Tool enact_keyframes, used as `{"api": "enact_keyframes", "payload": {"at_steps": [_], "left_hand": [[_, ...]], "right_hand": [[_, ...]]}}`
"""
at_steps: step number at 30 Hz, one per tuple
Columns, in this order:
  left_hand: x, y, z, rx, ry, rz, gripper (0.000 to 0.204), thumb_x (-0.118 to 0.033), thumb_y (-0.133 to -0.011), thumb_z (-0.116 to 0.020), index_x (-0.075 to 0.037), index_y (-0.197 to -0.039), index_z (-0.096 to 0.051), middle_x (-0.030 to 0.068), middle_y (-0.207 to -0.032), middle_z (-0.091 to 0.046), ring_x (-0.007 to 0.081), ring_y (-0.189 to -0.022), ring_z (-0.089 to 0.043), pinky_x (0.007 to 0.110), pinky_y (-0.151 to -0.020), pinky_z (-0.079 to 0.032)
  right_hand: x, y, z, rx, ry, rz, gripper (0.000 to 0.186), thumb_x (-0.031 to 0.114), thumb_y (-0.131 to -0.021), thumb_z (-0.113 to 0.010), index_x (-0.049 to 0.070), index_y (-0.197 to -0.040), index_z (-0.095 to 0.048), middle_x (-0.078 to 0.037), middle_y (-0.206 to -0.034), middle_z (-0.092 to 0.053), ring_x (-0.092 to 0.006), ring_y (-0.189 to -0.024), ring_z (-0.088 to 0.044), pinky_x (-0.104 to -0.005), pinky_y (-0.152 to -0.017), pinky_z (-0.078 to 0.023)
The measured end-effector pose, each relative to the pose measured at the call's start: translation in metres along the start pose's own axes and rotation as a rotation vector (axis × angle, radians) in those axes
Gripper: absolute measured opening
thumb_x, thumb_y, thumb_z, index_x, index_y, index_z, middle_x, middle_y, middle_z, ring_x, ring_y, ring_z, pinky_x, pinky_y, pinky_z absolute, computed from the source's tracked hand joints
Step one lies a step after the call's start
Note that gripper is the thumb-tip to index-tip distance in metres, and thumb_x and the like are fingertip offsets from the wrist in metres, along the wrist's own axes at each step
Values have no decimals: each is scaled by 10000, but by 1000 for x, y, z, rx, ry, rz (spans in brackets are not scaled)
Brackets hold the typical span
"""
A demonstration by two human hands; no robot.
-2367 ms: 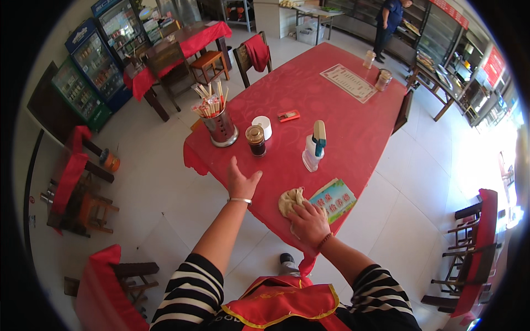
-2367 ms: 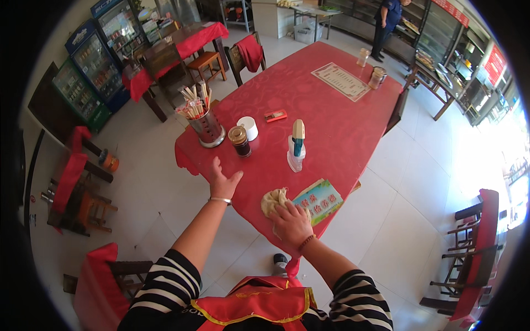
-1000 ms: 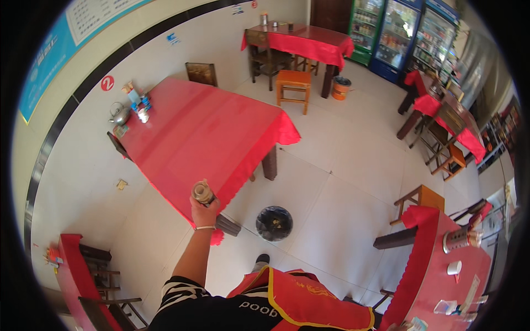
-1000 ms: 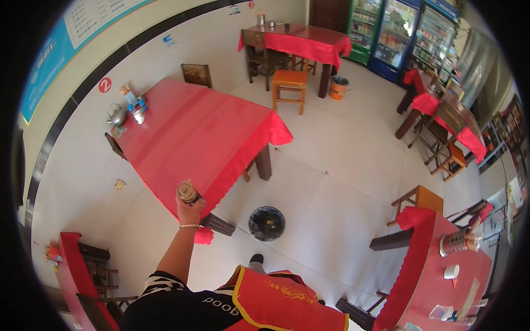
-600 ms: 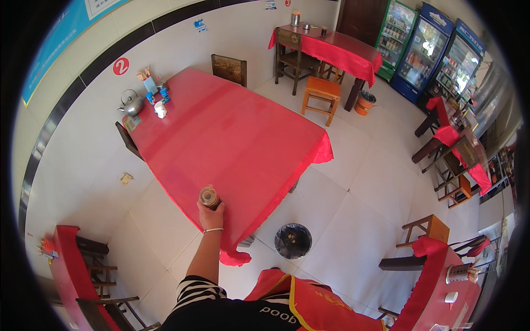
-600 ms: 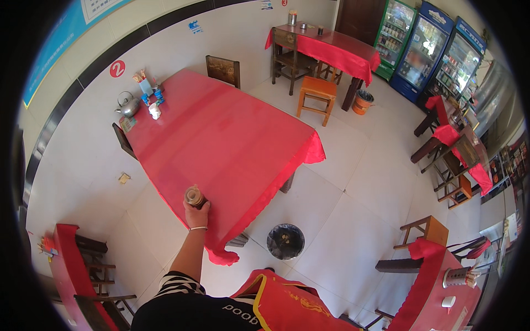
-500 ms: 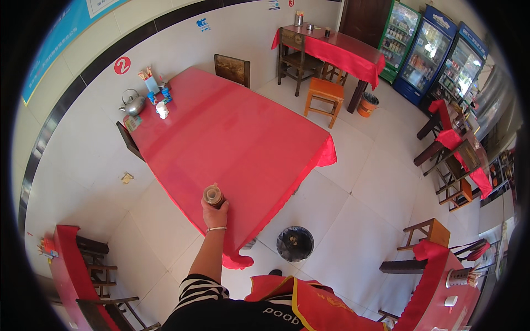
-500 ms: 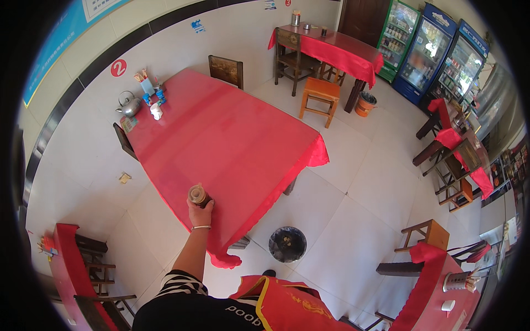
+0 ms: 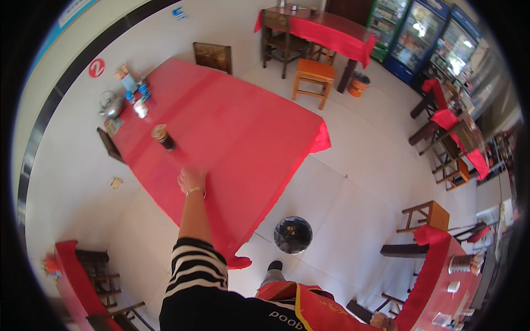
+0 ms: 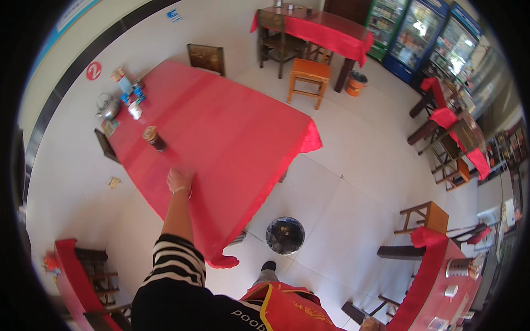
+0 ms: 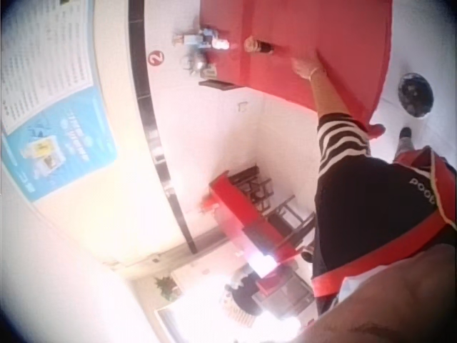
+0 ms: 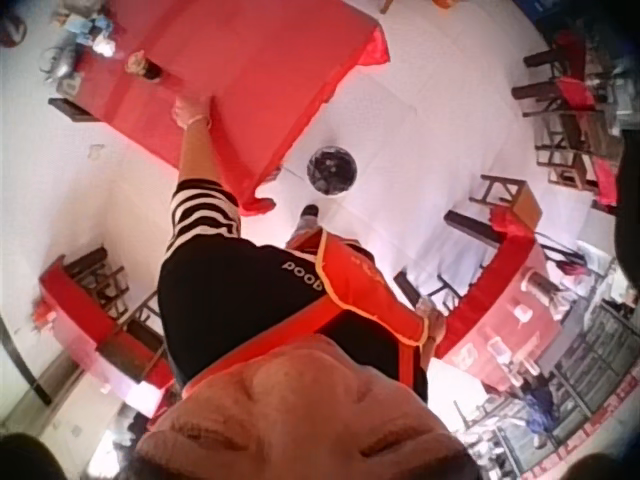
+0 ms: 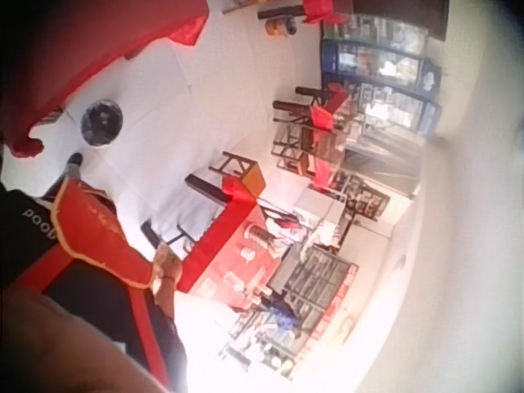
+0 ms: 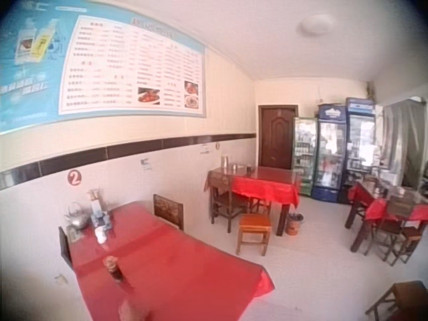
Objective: The person wipes multiple restaurant tables with a cloth, moving items such as a kettle, chopstick holder, cups, and a menu aside to clean underneath, then returns them. The person also sprays a cleaning solution on one table before wiping.
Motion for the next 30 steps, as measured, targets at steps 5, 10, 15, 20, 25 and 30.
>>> {"api": "enact_keyframes", "payload": {"at_steps": [5,10,15,20,25,30], "left_hand": [[6,63,-2,120,-100,-377,648,-543,-875,-737,-26,-1255,-650,200,-1258,-672,376,-1192,-630,504,-992,-513],[-20,138,-20,499,209,-599,531,-357,-913,-720,40,-1251,-617,243,-1272,-647,380,-1148,-630,502,-1009,-494],[-87,344,-52,303,198,-1149,501,-289,-867,-738,26,-1240,-626,236,-1259,-651,398,-1158,-619,511,-1024,-482],[-103,624,25,418,557,-1630,515,-222,-706,-780,-16,-1152,-624,224,-1195,-656,433,-1124,-596,546,-976,-475],[-67,847,86,916,213,-1934,529,-288,-740,-779,-96,-1215,-652,157,-1229,-678,379,-1192,-601,522,-1028,-457],[-61,999,128,1034,373,-2234,547,-293,-733,-788,-66,-1211,-650,167,-1188,-694,390,-1142,-625,515,-984,-491]], "right_hand": [[-34,50,-22,35,-191,-228,530,495,-791,-698,145,-1188,-727,-119,-1161,-735,-323,-1114,-683,-427,-990,-537],[-29,92,-78,-42,-360,-186,673,594,-641,-796,159,-1149,-717,-143,-1125,-721,-373,-1043,-691,-473,-905,-580],[-82,163,-146,89,-422,-196,554,491,-814,-732,164,-1259,-690,-114,-1218,-703,-333,-1117,-677,-467,-979,-551],[-199,302,-259,110,-588,-538,471,418,-845,-692,224,-1274,-699,-98,-1204,-721,-335,-1156,-669,-474,-995,-539],[-276,471,-383,63,-630,-975,508,431,-864,-642,205,-1317,-681,-78,-1261,-710,-268,-1193,-656,-398,-1035,-519],[-306,558,-437,182,-936,-1439,546,485,-841,-650,161,-1276,-709,-30,-1385,-649,-263,-1265,-615,-368,-1086,-498]]}}
Point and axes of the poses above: each hand's wrist, its own y-axis away from the middle knuckle, its own z-axis out of the back of the hand, x = y × z, the point moved 1 cm from there along -y, towards the middle knuckle
